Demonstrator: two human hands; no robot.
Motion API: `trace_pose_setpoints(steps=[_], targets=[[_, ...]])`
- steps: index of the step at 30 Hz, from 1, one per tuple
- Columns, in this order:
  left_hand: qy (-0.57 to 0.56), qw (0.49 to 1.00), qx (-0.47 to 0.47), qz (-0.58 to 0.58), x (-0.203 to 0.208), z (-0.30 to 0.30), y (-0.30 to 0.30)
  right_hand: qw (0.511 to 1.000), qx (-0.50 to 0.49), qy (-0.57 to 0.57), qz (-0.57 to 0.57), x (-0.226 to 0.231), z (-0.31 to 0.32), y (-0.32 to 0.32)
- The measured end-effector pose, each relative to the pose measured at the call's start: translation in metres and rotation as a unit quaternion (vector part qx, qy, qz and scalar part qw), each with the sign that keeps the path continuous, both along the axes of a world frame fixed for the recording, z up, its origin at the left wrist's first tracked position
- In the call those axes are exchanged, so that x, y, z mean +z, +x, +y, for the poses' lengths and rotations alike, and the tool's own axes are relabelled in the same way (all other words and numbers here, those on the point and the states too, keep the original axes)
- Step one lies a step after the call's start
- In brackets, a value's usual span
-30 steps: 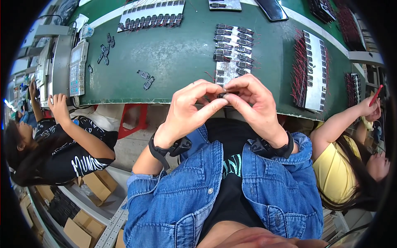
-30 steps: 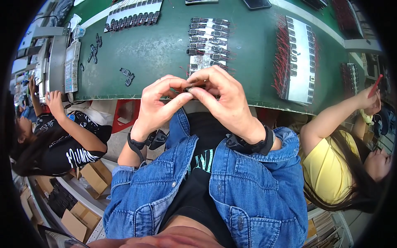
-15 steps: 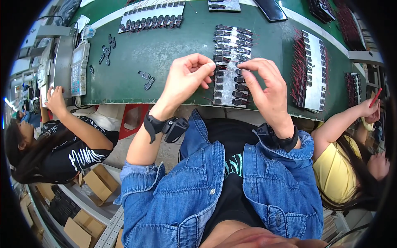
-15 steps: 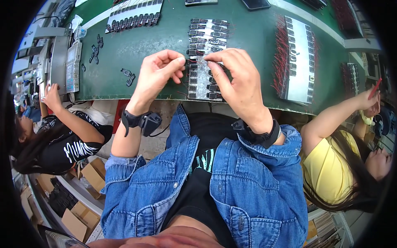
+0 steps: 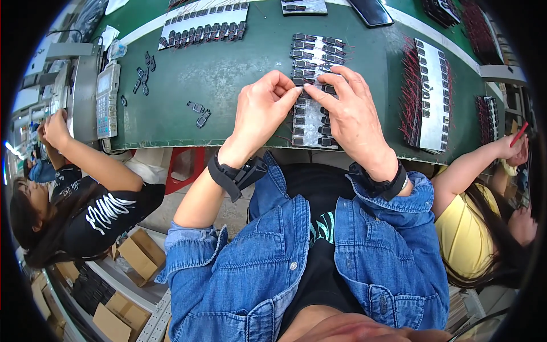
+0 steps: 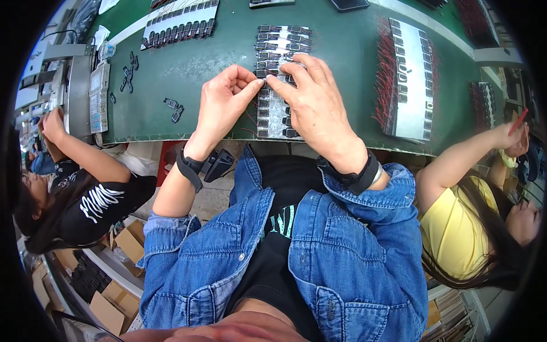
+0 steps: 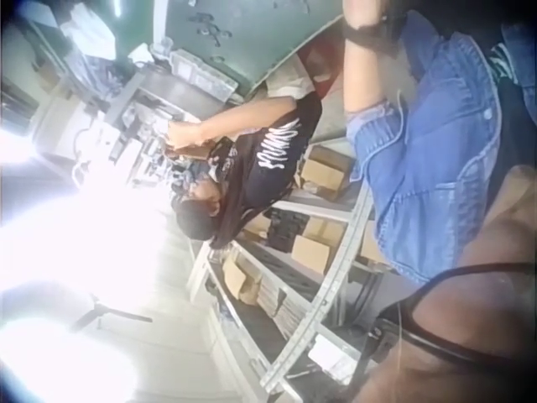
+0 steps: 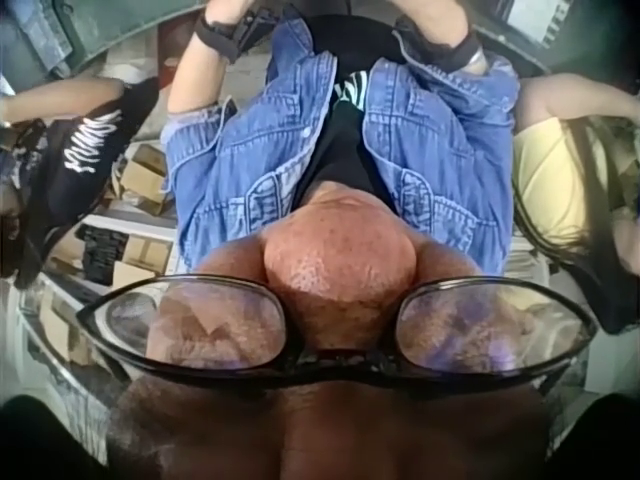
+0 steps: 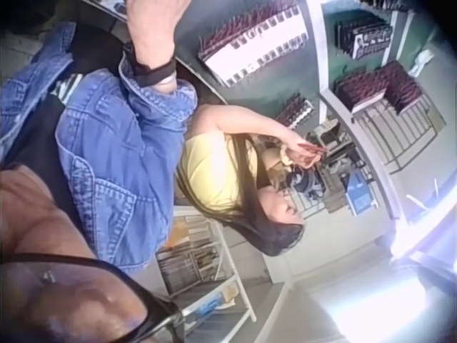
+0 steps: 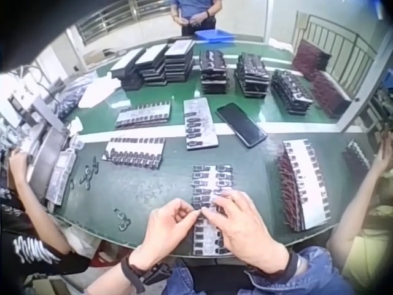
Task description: Assemble small black components into silver-colored grid trays on an assembly line.
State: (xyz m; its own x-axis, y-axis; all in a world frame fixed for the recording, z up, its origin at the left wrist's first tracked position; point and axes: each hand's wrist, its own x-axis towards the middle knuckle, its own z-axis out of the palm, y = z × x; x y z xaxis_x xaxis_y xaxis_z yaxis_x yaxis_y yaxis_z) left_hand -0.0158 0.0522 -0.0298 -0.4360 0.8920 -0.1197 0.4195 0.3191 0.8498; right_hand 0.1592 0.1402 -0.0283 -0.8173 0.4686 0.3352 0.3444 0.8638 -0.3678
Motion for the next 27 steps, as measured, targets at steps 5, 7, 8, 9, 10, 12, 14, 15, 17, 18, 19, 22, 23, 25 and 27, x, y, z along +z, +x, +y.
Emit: trace_pose_setpoints(steps=[5, 7, 8, 9, 10, 12, 14, 15, 17, 18, 19, 22, 23, 25, 27], targets=[[0.024, 0.998, -0.010, 0.063, -0.001, -0.003, 0.006, 1.000, 0.003, 0.008, -0.003, 0.000, -0.001, 0.001], [0.030, 0.997, -0.013, 0.076, -0.002, -0.007, 0.008, 1.000, 0.003, 0.013, -0.003, -0.001, -0.002, 0.001], [0.053, 0.990, -0.034, 0.126, -0.002, -0.011, 0.007, 1.000, 0.007, 0.010, -0.001, -0.001, -0.002, 0.001], [0.076, 0.980, -0.056, 0.176, -0.002, -0.013, 0.006, 1.000, 0.010, 0.006, 0.000, 0.000, -0.001, 0.001], [0.099, 0.966, -0.076, 0.225, -0.001, -0.014, 0.005, 1.000, 0.013, 0.002, 0.002, 0.000, -0.001, 0.001], [0.115, 0.958, -0.072, 0.253, 0.001, -0.013, 0.003, 1.000, 0.015, 0.002, 0.000, 0.000, 0.000, 0.001], [0.146, 0.938, -0.061, 0.307, 0.003, -0.013, 0.002, 1.000, 0.022, 0.001, -0.006, 0.000, 0.001, 0.001], [0.146, 0.938, -0.060, 0.307, 0.002, -0.013, 0.002, 1.000, 0.022, 0.001, -0.006, 0.001, 0.001, 0.001], [0.136, 0.934, -0.076, 0.321, -0.003, -0.015, 0.003, 1.000, 0.023, -0.004, -0.006, 0.002, 0.001, 0.002], [0.131, 0.932, -0.084, 0.328, -0.004, -0.015, 0.003, 1.000, 0.023, -0.007, -0.005, 0.003, 0.001, 0.002], [0.130, 0.932, -0.083, 0.328, -0.005, -0.015, 0.003, 1.000, 0.023, -0.007, -0.006, 0.003, 0.001, 0.002], [0.178, 0.918, -0.080, 0.346, -0.007, -0.014, 0.003, 0.999, 0.028, -0.027, 0.003, 0.003, 0.002, 0.003], [0.178, 0.918, -0.080, 0.346, -0.007, -0.014, 0.004, 0.999, 0.028, -0.027, 0.003, 0.003, 0.002, 0.003], [0.175, 0.909, -0.088, 0.369, -0.007, -0.014, 0.005, 0.999, 0.023, -0.024, 0.017, 0.001, 0.002, 0.002], [0.175, 0.903, -0.093, 0.380, -0.007, -0.013, 0.005, 0.999, 0.020, -0.022, 0.024, 0.001, 0.001, 0.001]])
